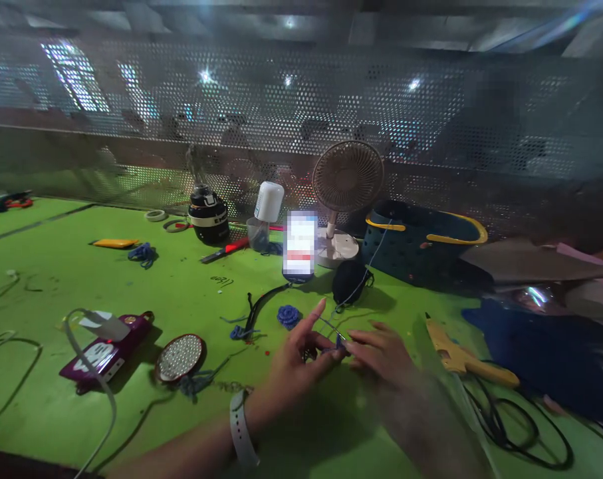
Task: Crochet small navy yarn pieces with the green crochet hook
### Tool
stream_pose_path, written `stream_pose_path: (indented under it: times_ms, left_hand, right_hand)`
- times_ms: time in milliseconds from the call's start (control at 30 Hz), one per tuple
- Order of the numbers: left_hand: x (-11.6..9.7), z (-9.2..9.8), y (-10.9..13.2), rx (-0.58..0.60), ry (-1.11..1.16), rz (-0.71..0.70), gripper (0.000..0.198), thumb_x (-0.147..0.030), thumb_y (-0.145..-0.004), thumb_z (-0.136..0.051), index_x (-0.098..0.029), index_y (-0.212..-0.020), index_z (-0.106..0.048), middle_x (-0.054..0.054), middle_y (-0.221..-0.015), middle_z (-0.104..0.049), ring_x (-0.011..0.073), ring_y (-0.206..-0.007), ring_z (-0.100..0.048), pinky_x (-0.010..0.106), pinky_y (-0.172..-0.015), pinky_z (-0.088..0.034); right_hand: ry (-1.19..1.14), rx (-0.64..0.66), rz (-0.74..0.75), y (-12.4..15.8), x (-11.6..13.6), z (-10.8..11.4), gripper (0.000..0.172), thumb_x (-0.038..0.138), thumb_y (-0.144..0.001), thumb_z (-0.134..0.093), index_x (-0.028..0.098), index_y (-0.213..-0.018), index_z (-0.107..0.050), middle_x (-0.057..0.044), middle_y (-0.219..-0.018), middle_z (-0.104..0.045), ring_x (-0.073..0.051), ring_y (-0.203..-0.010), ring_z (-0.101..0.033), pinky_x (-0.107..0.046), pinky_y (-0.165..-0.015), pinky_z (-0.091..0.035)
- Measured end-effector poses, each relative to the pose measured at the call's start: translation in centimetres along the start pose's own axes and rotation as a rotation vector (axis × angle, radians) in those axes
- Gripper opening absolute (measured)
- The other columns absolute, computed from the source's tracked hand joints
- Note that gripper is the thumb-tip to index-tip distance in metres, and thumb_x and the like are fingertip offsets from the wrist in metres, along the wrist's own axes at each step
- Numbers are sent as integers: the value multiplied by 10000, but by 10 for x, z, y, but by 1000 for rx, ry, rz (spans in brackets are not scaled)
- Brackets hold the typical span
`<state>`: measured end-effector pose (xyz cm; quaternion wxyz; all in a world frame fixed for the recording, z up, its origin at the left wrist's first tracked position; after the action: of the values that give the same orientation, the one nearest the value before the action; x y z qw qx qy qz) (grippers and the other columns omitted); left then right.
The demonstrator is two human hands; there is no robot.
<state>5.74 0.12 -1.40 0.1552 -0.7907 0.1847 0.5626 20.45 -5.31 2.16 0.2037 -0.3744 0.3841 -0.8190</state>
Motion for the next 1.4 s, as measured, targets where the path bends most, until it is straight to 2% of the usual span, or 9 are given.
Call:
stream_pose_path:
  times_ms: [100, 333, 433, 533, 767, 900, 1000, 1200, 1400]
  left_hand:
    - [5, -6, 4, -20, 47, -44, 861, -329, -745, -801, -240, -1485, -370, 26, -807, -691, 142, -744, -592, 292, -739, -455]
    - [19, -13, 0, 121, 402, 86, 702, -233, -671, -857, -220, -1319, -586, -12, -707, -683, 111, -662, -618, 246, -702, -468]
    - [19, -10, -3, 214, 400, 194, 580, -192, -681, -845, -176, -1228, -655, 6, -704, -697, 116, -664, -628, 255, -721, -465]
    - [9, -1, -7, 174, 329, 237, 582, -164, -653, -862, -162, -1203, -670, 11, -735, -706, 111, -693, -629, 258, -761, -455]
    - [-5, -3, -6, 77, 315, 219, 606, -351, -680, -851, -171, -1223, -652, 21, -799, -689, 131, -781, -628, 274, -782, -437]
    - [-3, -5, -4, 43, 322, 101, 625, -324, -723, -825, -197, -1294, -603, -26, -683, -625, 114, -668, -605, 274, -708, -440]
    - [-6, -6, -2, 43, 345, 66, 588, -282, -747, -800, -195, -1295, -604, -34, -651, -599, 106, -610, -579, 262, -641, -425]
    - [-25, -6, 0, 49, 420, 59, 587, -197, -733, -788, -223, -1291, -609, -58, -652, -551, 70, -589, -491, 227, -612, -402]
    - [-37, -4, -9, 113, 357, 51, 602, -209, -760, -782, -217, -1326, -577, -42, -692, -579, 73, -635, -511, 224, -636, -396]
  right_hand:
    - [333, 114, 306, -1, 18, -3, 251, 154, -915, -609, 228, -1149, -660, -98, -1148, -740, -215, -988, -693, -501, -1049, -414]
    - [310, 149, 444, -8, 23, -6, 222, 161, -968, -507, 200, -1133, -650, -126, -1142, -741, -191, -1010, -688, -490, -1111, -327]
    - [70, 110, 327, -9, 14, -5, 214, 248, -963, -543, 292, -1144, -647, -53, -1106, -761, -183, -940, -716, -472, -1086, -372]
    - [-93, 97, 138, -8, 1, -7, 232, 340, -991, -469, 313, -1117, -662, -37, -1052, -770, -208, -913, -725, -480, -995, -467]
    - [-138, 85, 6, -6, 0, -9, 219, 385, -961, -528, 318, -1084, -696, -9, -903, -767, -198, -786, -706, -506, -998, -451]
    - [-80, 74, -65, -1, 2, -11, 203, 332, -949, -554, 316, -1105, -682, -17, -964, -759, -223, -888, -709, -508, -1028, -449]
    - [-109, 26, -71, 4, 1, -11, 202, 301, -933, -575, 314, -1109, -675, -25, -1000, -751, -237, -955, -701, -527, -1047, -439]
    - [-151, 159, 8, -10, 9, -16, 340, 221, -865, -675, 292, -1192, -616, -39, -1075, -741, -224, -1014, -678, -497, -1027, -457]
    - [-132, 81, 54, -29, 20, -15, 337, 154, -884, -634, 306, -1185, -646, -24, -1082, -751, -219, -1013, -686, -438, -950, -508]
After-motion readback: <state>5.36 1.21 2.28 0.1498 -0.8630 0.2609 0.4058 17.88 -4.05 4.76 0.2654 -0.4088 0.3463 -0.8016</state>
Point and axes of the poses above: each hand's wrist, its own y-axis away from the middle knuckle, its own z-axis out of the back of the hand, x = y × z, the point moved 5 cm from there along -y, towards the middle knuckle
